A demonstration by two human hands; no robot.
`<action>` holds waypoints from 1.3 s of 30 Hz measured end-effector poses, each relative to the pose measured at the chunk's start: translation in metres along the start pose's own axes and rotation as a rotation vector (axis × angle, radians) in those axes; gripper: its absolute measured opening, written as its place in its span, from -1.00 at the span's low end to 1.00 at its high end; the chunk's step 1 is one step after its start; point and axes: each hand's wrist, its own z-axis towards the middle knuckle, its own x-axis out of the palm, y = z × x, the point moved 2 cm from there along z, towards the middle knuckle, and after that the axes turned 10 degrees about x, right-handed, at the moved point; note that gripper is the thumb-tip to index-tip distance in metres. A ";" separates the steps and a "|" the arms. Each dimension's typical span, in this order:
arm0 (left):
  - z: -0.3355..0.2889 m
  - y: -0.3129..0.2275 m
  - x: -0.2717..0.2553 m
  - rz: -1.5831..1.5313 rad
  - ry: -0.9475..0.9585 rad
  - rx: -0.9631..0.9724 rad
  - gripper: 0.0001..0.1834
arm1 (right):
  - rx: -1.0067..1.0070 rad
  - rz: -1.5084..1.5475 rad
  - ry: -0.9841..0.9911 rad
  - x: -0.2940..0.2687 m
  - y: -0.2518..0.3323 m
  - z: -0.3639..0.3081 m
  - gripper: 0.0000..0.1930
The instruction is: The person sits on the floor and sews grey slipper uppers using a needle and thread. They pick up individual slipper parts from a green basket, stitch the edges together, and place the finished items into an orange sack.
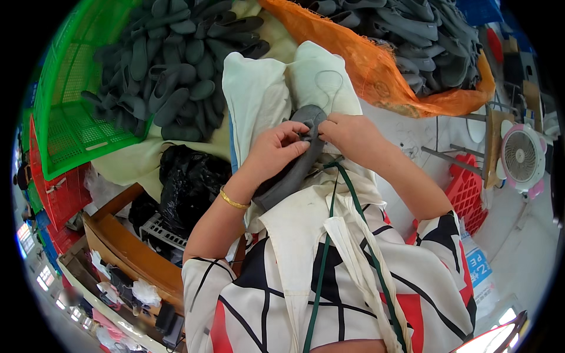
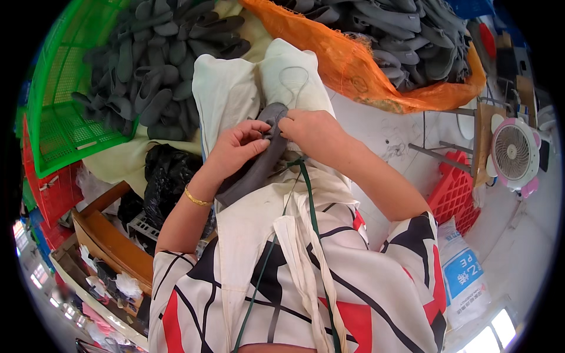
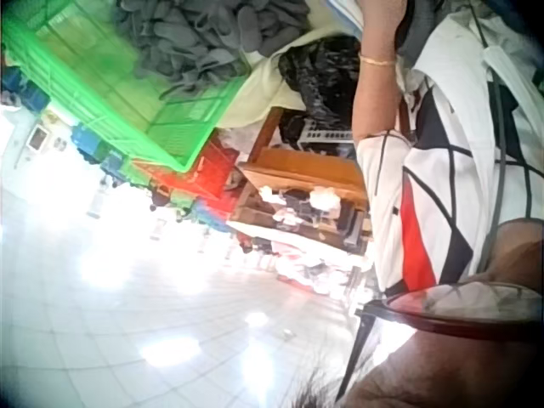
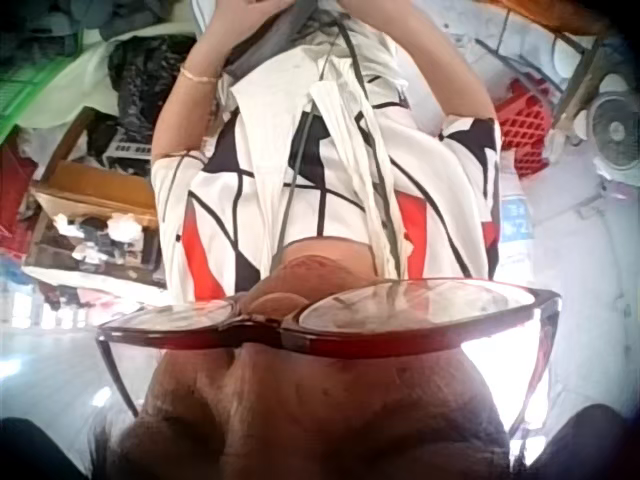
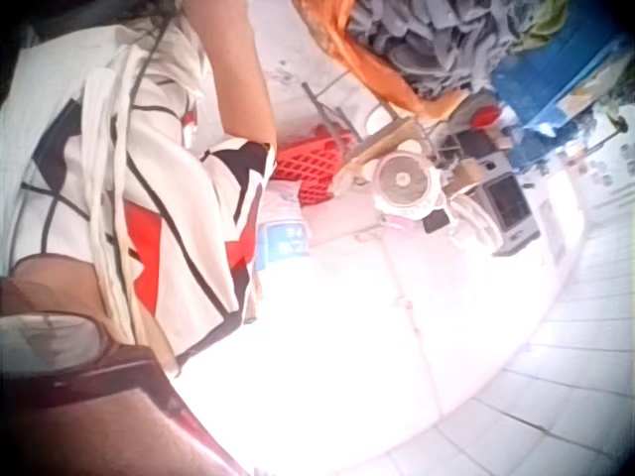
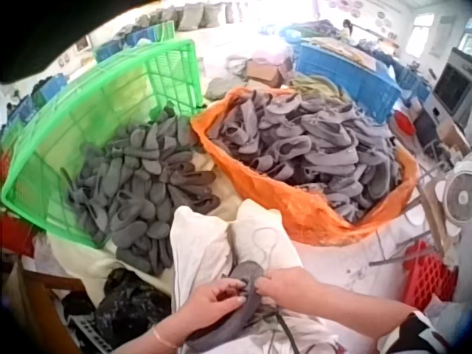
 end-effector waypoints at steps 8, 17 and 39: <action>-0.014 -0.021 0.024 0.144 -0.074 0.133 -0.67 | 0.178 0.486 -0.096 -0.005 -0.035 -0.032 -0.90; -0.027 -0.051 0.039 0.804 -0.006 0.459 -0.72 | 0.260 2.190 -0.702 -0.055 -0.148 -0.107 -0.91; -0.002 -0.006 0.056 0.192 -0.173 0.072 -0.75 | 0.169 0.411 -0.517 0.034 -0.014 -0.037 -0.77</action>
